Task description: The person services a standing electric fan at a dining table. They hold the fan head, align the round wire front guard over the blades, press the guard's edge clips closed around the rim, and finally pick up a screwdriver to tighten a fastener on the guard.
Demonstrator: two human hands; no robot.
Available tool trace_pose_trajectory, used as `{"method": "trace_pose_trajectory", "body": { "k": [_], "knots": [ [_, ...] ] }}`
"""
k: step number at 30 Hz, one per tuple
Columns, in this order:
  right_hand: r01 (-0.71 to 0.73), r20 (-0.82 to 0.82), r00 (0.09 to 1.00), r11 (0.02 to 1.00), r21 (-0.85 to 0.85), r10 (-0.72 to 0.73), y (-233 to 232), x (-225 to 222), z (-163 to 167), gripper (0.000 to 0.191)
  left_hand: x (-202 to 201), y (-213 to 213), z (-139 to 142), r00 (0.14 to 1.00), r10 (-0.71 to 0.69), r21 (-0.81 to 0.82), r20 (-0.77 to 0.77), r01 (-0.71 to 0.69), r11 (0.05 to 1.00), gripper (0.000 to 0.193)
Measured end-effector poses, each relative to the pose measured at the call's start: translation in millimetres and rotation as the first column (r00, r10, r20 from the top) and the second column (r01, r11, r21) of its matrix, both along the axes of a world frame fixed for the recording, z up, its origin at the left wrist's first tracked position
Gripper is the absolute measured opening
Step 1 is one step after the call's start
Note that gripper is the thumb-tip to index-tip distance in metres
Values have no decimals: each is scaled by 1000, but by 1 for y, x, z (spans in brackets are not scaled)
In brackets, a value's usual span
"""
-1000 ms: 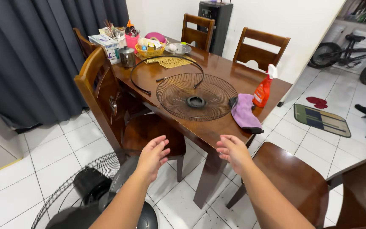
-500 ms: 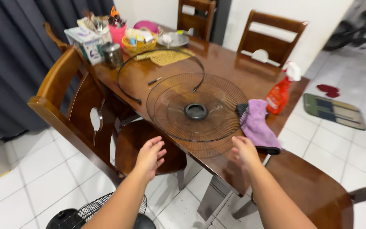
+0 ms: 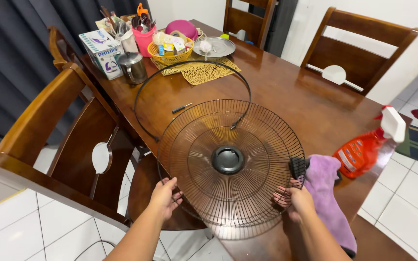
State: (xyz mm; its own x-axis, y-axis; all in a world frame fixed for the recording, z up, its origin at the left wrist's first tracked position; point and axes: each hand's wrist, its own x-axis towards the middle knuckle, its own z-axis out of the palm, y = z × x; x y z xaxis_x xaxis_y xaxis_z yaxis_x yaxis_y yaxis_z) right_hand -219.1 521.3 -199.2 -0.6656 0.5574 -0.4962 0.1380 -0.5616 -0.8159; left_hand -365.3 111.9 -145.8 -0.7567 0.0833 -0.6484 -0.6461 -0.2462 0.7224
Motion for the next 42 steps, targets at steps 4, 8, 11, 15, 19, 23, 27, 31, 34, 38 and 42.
{"method": "trace_pose_trajectory", "body": {
  "k": [4, 8, 11, 15, 19, 23, 27, 31, 34, 38, 42],
  "knots": [
    [-8, 20, 1000, 1000, 21, 8, 4, 16, 18, 53, 20, -5, -4, 1000, 20, -2, 13, -20, 1000, 20],
    [-51, 12, 999, 998, 48, 51, 9, 32, 43, 53, 41, -14, 19, 999, 42, 1, -29, -42, 999, 30],
    [-117, -47, 991, 989, 87, 122, 15, 49, 63, 55, 59, -22, 46, 995, 87, 32, -55, -86, 996, 40],
    [-155, -77, 983, 977, 145, 167, 8, 70, 84, 68, 99, -33, 77, 980, 136, 106, -143, -122, 987, 46],
    [-158, -172, 968, 978, 139, 181, -11, 91, 107, 68, 138, -47, 102, 949, 204, 161, -239, -168, 973, 46],
    [-179, -233, 948, 970, 164, 214, -32, 115, 137, 67, 175, -69, 131, 922, 219, 235, -320, -147, 961, 48],
    [-164, -263, 941, 967, 198, 213, -58, 153, 169, 63, 223, -97, 159, 913, 209, 341, -351, -83, 936, 60],
    [-179, -272, 930, 950, 257, 249, -92, 192, 193, 58, 265, -129, 182, 888, 164, 391, -430, 19, 920, 76],
    [-181, -276, 927, 948, 261, 254, -120, 218, 207, 53, 295, -151, 193, 869, 202, 396, -452, -7, 918, 77],
    [-167, -275, 923, 924, 344, 269, -154, 222, 215, 58, 311, -183, 205, 877, 243, 364, -414, -85, 928, 70],
    [49, -550, 707, 745, 666, 445, -176, 212, 220, 78, 303, -214, 206, 895, 253, 314, -366, -137, 940, 68]
  ]
}}
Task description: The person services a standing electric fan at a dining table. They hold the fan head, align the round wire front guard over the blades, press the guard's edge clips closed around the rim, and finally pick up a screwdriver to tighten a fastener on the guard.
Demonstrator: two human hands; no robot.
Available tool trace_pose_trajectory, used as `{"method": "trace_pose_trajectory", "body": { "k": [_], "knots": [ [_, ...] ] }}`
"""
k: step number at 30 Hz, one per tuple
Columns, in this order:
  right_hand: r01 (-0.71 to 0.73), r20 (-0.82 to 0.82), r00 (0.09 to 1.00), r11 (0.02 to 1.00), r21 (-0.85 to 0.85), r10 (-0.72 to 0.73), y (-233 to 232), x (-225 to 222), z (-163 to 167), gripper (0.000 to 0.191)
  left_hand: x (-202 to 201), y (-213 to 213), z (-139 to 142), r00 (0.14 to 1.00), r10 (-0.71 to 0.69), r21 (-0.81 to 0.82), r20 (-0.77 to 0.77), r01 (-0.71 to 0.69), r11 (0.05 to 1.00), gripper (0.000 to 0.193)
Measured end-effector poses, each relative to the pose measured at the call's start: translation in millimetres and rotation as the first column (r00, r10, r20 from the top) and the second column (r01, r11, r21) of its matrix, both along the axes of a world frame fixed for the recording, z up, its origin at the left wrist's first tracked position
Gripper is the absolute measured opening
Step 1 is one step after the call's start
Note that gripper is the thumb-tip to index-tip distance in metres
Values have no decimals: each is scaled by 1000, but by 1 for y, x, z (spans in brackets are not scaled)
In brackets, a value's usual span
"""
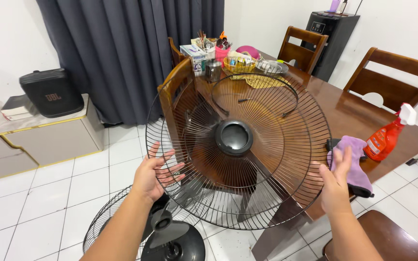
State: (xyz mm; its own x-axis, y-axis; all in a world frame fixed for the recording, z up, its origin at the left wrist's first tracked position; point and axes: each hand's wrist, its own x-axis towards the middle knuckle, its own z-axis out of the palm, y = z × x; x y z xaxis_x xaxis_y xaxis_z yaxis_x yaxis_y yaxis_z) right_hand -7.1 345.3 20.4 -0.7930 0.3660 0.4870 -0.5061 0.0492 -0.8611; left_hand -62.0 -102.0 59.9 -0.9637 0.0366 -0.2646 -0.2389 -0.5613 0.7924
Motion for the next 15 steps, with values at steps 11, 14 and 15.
{"method": "trace_pose_trajectory", "body": {
  "k": [11, 14, 15],
  "knots": [
    [346, -471, 874, 529, 775, 119, -22, 26, 88, 79, -11, -41, -15, 998, -54, 124, 34, 49, 991, 57],
    [357, -520, 838, 555, 751, 165, -8, 32, 95, 71, -5, -31, -6, 996, -42, 112, 78, 33, 993, 49],
    [389, -555, 816, 558, 733, 160, -3, 32, 93, 70, -1, -26, -3, 995, -34, 101, 97, 24, 995, 47]
  ]
}}
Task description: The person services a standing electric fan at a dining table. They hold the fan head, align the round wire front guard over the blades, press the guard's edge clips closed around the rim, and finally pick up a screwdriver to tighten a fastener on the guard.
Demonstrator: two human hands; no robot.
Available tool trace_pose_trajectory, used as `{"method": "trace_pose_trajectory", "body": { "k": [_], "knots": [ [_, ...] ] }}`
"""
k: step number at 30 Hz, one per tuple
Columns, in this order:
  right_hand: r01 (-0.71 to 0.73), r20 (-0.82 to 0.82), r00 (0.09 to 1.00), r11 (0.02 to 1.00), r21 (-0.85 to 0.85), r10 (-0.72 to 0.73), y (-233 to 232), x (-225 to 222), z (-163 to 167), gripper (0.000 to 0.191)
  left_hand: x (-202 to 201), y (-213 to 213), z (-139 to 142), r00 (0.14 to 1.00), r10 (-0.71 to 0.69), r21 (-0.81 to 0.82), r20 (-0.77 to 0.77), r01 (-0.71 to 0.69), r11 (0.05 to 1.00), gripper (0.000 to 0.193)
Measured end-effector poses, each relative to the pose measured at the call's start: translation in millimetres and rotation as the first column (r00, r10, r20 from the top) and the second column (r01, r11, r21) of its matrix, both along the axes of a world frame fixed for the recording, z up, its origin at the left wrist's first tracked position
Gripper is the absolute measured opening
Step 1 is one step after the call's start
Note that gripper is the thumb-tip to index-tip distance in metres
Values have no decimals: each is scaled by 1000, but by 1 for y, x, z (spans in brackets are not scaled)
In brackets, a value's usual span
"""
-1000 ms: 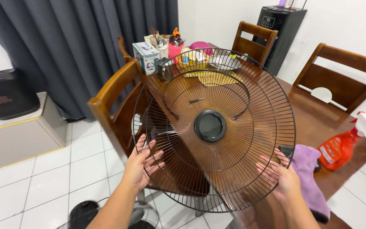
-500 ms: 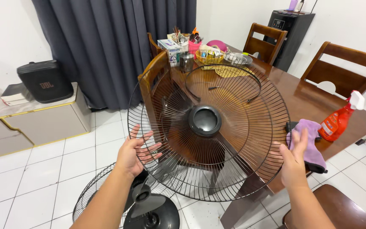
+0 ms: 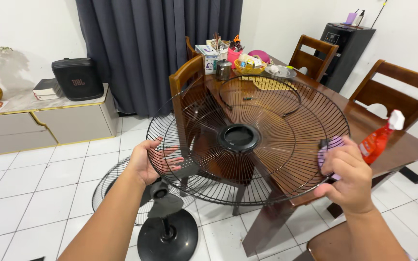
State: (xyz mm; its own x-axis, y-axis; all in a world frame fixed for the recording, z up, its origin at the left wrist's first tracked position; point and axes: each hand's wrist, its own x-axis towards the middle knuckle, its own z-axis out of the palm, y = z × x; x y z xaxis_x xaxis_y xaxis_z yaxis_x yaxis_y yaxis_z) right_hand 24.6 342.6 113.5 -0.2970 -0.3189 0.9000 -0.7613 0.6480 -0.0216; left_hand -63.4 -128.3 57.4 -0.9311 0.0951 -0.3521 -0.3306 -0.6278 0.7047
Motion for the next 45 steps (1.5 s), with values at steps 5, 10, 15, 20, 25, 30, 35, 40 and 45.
{"method": "trace_pose_trajectory", "body": {
  "k": [5, 10, 15, 20, 25, 30, 35, 40, 45],
  "knots": [
    [72, 213, 974, 777, -626, 81, 37, -4, -25, 59, 14, 36, 2, 994, -83, -23, -71, 81, 996, 71],
    [424, 525, 821, 377, -824, 223, 79, -7, -50, 53, 42, 76, -40, 996, -20, -336, -84, -10, 942, 72],
    [523, 453, 701, 34, -851, 551, 96, -1, -91, 38, 91, 72, -100, 997, 71, -520, -3, -62, 852, 79],
    [563, 398, 657, -66, -824, 641, 97, -6, -128, 36, 107, 64, -121, 993, 55, -497, 104, 4, 868, 79],
    [639, 463, 611, -55, -767, 643, 95, -11, -145, 44, 104, 57, -119, 1000, 18, -503, 14, -9, 864, 78],
    [725, 556, 529, -1, -688, 641, 94, -14, -147, 59, 93, 55, -129, 998, 71, -547, -1, -60, 835, 78],
    [706, 526, 517, 12, -709, 675, 75, -15, -154, 53, 60, 71, -94, 637, 106, -644, -764, -763, -57, 70],
    [762, 539, 448, 10, -648, 713, 22, -15, -151, 64, 51, 181, -22, 910, -310, -828, -275, -388, -404, 55],
    [799, 456, 383, -41, -599, 803, -12, -8, -131, 66, 103, 250, -23, 17, -951, -427, -308, -896, 122, 71]
  ]
}}
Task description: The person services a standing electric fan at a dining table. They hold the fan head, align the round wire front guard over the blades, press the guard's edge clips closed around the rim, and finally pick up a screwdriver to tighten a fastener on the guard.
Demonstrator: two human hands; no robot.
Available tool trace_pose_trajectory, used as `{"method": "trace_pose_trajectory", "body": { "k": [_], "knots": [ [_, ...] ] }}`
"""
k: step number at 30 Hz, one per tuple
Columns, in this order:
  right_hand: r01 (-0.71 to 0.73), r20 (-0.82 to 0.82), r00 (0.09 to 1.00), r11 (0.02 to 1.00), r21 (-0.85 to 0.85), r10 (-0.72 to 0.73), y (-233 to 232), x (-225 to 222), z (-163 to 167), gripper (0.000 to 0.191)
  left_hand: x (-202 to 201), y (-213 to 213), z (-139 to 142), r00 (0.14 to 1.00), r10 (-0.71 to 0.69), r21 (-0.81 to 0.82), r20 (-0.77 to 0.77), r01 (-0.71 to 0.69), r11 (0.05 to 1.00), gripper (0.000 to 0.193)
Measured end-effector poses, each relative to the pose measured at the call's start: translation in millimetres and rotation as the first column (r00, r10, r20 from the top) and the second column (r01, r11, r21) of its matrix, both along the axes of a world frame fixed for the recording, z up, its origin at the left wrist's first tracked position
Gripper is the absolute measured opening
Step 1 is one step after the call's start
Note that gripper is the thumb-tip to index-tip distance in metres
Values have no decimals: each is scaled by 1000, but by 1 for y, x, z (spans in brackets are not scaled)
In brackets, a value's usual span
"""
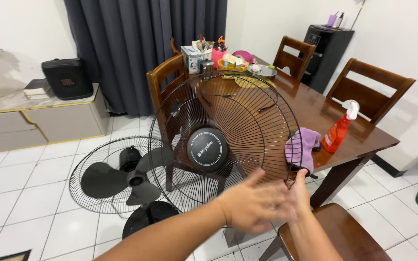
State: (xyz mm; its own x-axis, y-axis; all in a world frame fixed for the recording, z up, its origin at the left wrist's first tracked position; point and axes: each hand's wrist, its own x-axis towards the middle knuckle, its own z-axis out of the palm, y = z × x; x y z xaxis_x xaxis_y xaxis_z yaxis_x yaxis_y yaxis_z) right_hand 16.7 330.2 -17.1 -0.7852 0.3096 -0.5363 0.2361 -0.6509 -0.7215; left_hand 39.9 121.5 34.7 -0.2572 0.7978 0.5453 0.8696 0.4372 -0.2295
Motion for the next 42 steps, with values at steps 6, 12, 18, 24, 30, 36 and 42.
{"method": "trace_pose_trajectory", "body": {
  "k": [6, 12, 18, 24, 30, 36, 42],
  "knots": [
    [83, 26, 996, 995, 59, -85, 3, 6, -7, 72, -85, -84, 49, 565, 675, 119, 475, -801, 587, 47],
    [92, 20, 996, 996, 14, -92, 9, -5, -31, 70, -8, -18, -27, 939, -232, -266, 254, 299, 917, 66],
    [162, 106, 981, 987, 14, -162, 7, -4, -35, 69, -85, -95, -58, 947, 136, 545, 290, -280, 790, 52],
    [181, 110, 978, 983, -15, -178, -6, -5, -33, 69, -144, -206, -99, 412, -573, 471, 709, -881, -50, 75],
    [118, 94, 989, 992, -38, -114, -8, -21, -37, 69, -162, -259, -102, 314, -350, 414, 882, -871, 262, 65],
    [117, 29, 993, 987, -111, -115, -5, -33, -47, 73, -176, -263, -87, 113, -697, 380, 708, -893, 241, 52],
    [151, 47, 988, 984, -92, -147, 4, -58, -51, 69, -216, -232, -102, 82, -791, 232, 606, -970, 77, 44]
  ]
}}
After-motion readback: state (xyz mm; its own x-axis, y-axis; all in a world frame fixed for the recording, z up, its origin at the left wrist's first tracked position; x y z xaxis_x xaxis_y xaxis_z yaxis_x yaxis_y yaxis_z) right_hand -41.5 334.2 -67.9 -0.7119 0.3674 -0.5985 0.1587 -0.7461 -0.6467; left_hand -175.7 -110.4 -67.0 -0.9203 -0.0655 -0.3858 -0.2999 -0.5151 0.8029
